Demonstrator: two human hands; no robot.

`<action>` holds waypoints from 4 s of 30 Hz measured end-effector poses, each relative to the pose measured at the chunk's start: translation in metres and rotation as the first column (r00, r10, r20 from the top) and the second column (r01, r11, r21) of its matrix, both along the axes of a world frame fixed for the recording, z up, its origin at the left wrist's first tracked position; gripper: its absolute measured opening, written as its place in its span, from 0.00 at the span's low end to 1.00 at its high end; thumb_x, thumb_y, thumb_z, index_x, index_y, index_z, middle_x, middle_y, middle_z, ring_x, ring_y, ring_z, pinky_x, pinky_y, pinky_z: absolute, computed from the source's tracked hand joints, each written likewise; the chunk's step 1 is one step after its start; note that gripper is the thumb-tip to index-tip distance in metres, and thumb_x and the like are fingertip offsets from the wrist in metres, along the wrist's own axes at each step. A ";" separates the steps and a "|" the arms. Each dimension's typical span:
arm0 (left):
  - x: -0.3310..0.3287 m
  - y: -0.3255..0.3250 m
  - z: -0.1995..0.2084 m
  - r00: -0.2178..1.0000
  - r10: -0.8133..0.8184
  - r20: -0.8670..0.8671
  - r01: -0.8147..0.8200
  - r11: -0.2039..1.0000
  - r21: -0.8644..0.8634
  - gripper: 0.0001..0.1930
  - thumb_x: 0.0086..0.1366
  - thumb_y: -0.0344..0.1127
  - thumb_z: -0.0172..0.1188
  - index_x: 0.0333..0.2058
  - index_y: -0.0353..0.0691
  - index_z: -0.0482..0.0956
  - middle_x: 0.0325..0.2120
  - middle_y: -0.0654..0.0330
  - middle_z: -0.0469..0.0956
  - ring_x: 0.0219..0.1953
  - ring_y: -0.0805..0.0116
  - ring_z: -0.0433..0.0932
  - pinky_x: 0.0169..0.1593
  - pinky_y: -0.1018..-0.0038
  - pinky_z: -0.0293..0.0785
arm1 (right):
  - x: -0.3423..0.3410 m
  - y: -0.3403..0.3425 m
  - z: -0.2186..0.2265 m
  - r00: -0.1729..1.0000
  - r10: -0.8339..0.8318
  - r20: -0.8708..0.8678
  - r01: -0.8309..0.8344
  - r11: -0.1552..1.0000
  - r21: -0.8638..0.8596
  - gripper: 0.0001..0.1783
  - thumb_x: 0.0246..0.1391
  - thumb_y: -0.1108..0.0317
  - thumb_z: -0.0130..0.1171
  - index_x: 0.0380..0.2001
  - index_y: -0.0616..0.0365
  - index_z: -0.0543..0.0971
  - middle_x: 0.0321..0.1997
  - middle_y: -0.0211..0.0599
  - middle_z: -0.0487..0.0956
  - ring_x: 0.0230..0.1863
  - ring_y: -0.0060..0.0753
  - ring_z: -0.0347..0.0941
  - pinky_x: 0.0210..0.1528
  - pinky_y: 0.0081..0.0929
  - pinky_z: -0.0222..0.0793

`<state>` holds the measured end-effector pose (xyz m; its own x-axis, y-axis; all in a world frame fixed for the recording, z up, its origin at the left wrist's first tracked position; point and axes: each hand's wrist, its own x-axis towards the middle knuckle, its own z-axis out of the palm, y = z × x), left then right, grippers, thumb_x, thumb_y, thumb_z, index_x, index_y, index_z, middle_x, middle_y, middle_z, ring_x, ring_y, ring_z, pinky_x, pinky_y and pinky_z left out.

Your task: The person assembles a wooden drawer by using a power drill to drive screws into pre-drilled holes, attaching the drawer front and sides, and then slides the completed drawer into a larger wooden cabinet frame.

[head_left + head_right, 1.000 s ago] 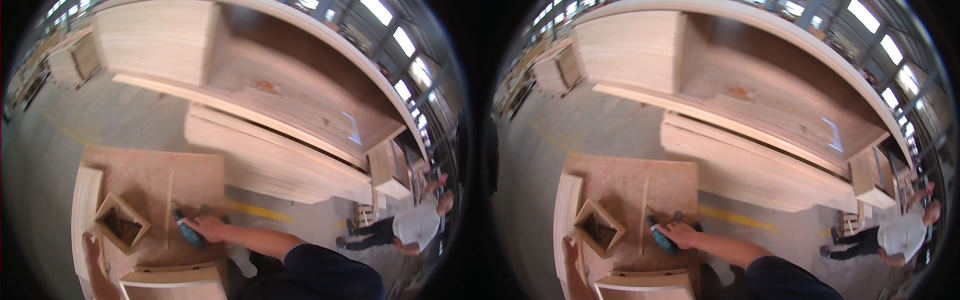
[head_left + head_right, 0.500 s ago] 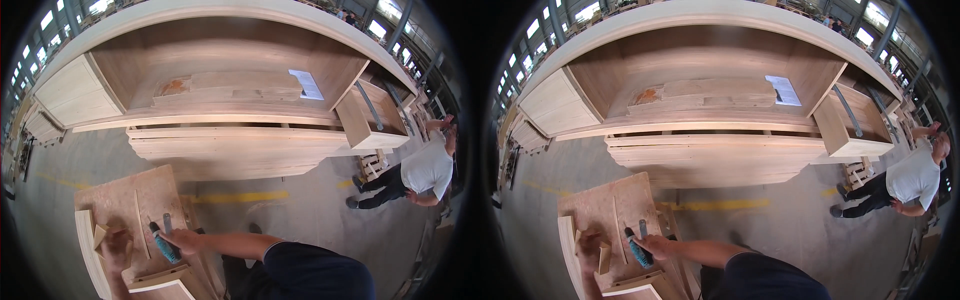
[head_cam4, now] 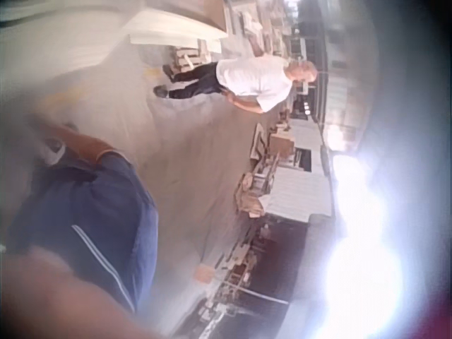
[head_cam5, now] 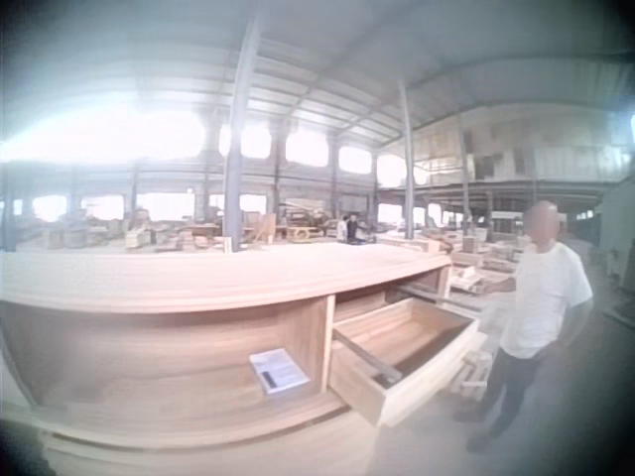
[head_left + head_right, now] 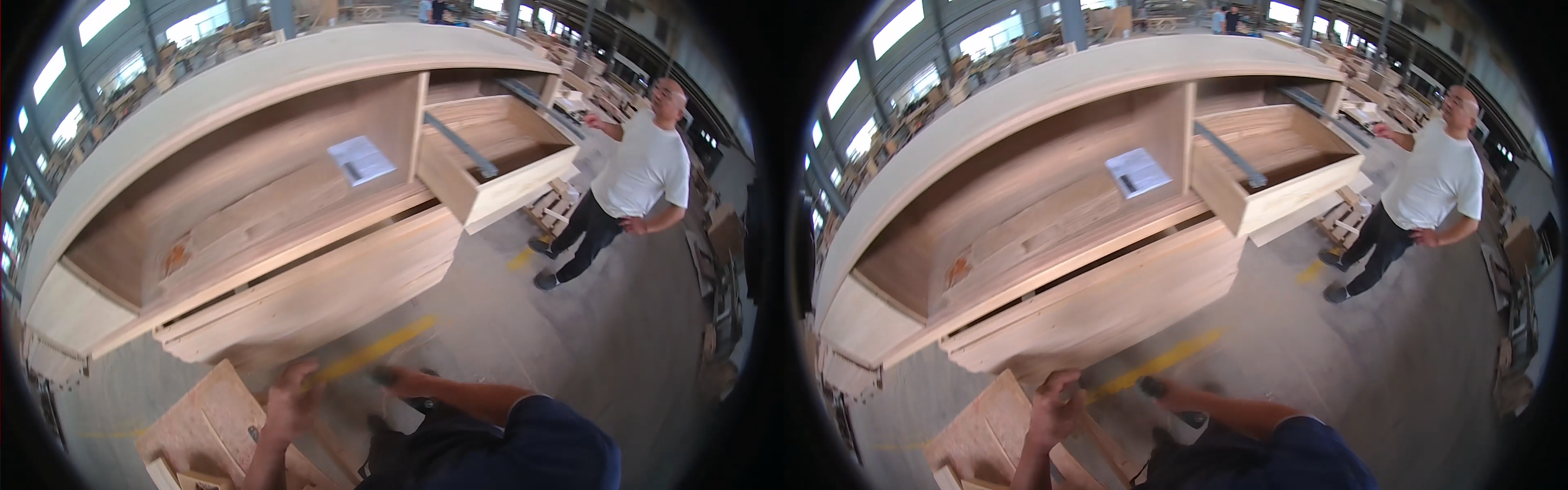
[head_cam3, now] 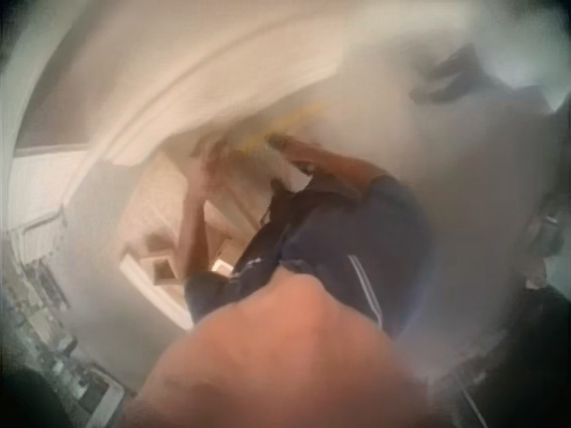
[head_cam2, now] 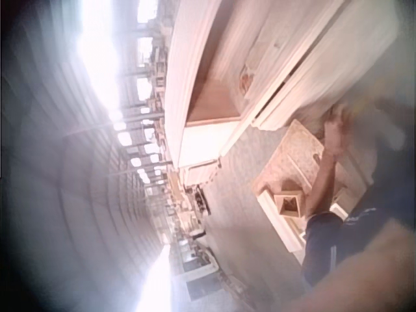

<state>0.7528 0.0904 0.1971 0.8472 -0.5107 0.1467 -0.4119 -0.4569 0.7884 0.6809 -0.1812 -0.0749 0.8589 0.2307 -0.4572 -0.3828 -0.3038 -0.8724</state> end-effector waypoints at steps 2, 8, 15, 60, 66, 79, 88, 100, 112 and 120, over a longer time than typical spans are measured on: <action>0.013 -0.072 0.026 0.973 -0.153 0.170 0.141 0.987 0.083 0.19 0.61 0.28 0.67 0.52 0.38 0.77 0.50 0.51 0.78 0.55 0.52 0.78 0.59 0.63 0.74 | -0.024 -0.073 0.009 0.930 -0.272 -0.247 0.310 0.942 0.131 0.28 0.50 0.69 0.65 0.57 0.56 0.76 0.43 0.37 0.83 0.37 0.33 0.79 0.41 0.31 0.77; 0.028 -0.330 0.071 0.749 -0.405 0.524 0.349 0.914 0.207 0.22 0.62 0.33 0.64 0.54 0.34 0.75 0.59 0.47 0.70 0.61 0.45 0.71 0.63 0.58 0.70 | -0.015 -0.255 0.055 0.584 -0.678 -0.447 0.784 0.329 0.526 0.16 0.55 0.65 0.61 0.45 0.62 0.80 0.35 0.37 0.81 0.36 0.34 0.79 0.41 0.32 0.76; 0.107 -0.618 0.077 0.669 -0.303 0.678 -0.050 0.892 0.449 0.33 0.56 0.41 0.70 0.57 0.28 0.72 0.59 0.39 0.70 0.65 0.41 0.67 0.67 0.52 0.65 | 0.094 -0.473 0.126 0.506 -0.734 -0.453 0.578 -0.101 0.809 0.16 0.54 0.67 0.51 0.44 0.64 0.72 0.38 0.40 0.77 0.40 0.41 0.77 0.50 0.37 0.78; -0.276 -0.547 0.008 0.943 -0.264 0.204 0.197 0.935 0.296 0.11 0.41 0.35 0.69 0.26 0.40 0.87 0.28 0.53 0.86 0.33 0.54 0.86 0.36 0.61 0.81 | -0.308 -0.422 0.223 0.674 -0.664 -0.323 0.719 0.490 0.494 0.25 0.56 0.59 0.53 0.53 0.61 0.74 0.53 0.41 0.78 0.55 0.42 0.75 0.59 0.40 0.73; -0.317 -0.458 0.008 0.997 0.014 -0.075 0.003 0.974 0.227 0.10 0.46 0.33 0.65 0.28 0.34 0.85 0.29 0.45 0.84 0.36 0.45 0.84 0.41 0.56 0.81 | -0.338 -0.390 0.241 0.797 -0.538 -0.274 0.595 0.624 0.507 0.28 0.56 0.58 0.53 0.58 0.62 0.71 0.57 0.43 0.76 0.59 0.42 0.73 0.62 0.40 0.71; -0.438 -0.273 0.069 0.428 0.612 -0.665 -0.748 0.653 0.119 0.36 0.70 0.63 0.57 0.48 0.26 0.81 0.42 0.45 0.83 0.46 0.60 0.80 0.52 0.63 0.76 | -0.252 -0.314 0.154 0.893 -0.115 -0.436 0.374 0.727 0.575 0.32 0.52 0.66 0.53 0.63 0.56 0.68 0.57 0.35 0.76 0.63 0.47 0.72 0.61 0.51 0.67; -0.547 -0.185 0.102 0.097 0.630 -0.770 -0.983 -0.059 -0.172 0.33 0.74 0.60 0.52 0.55 0.30 0.76 0.44 0.55 0.83 0.39 0.72 0.83 0.45 0.73 0.81 | -0.214 -0.153 0.059 0.826 0.253 -0.503 0.122 0.792 0.598 0.28 0.54 0.70 0.50 0.60 0.60 0.68 0.56 0.39 0.72 0.58 0.51 0.72 0.52 0.53 0.72; -0.677 0.050 0.053 0.186 0.615 -0.766 -0.949 -0.087 -0.301 0.30 0.78 0.57 0.45 0.53 0.32 0.79 0.41 0.58 0.83 0.40 0.73 0.79 0.47 0.72 0.77 | -0.302 0.029 0.126 0.902 0.272 -0.335 -0.036 0.822 0.569 0.25 0.54 0.71 0.59 0.57 0.60 0.75 0.49 0.38 0.79 0.45 0.42 0.78 0.47 0.41 0.77; -0.726 0.217 -0.031 0.331 0.361 -0.872 -0.923 -0.069 -0.378 0.35 0.77 0.63 0.39 0.64 0.38 0.70 0.55 0.60 0.77 0.54 0.71 0.75 0.58 0.69 0.72 | -0.403 0.133 0.247 0.927 0.201 -0.318 -0.037 0.890 0.455 0.26 0.51 0.80 0.53 0.57 0.71 0.74 0.44 0.40 0.79 0.35 0.35 0.75 0.38 0.38 0.76; -0.730 0.253 -0.022 0.333 0.251 -0.909 -0.921 -0.117 -0.370 0.37 0.76 0.64 0.41 0.67 0.39 0.67 0.60 0.59 0.75 0.59 0.68 0.74 0.62 0.68 0.70 | -0.423 0.147 0.237 0.893 0.206 -0.401 0.043 0.846 0.531 0.20 0.57 0.79 0.59 0.54 0.61 0.77 0.46 0.38 0.80 0.42 0.33 0.77 0.42 0.32 0.75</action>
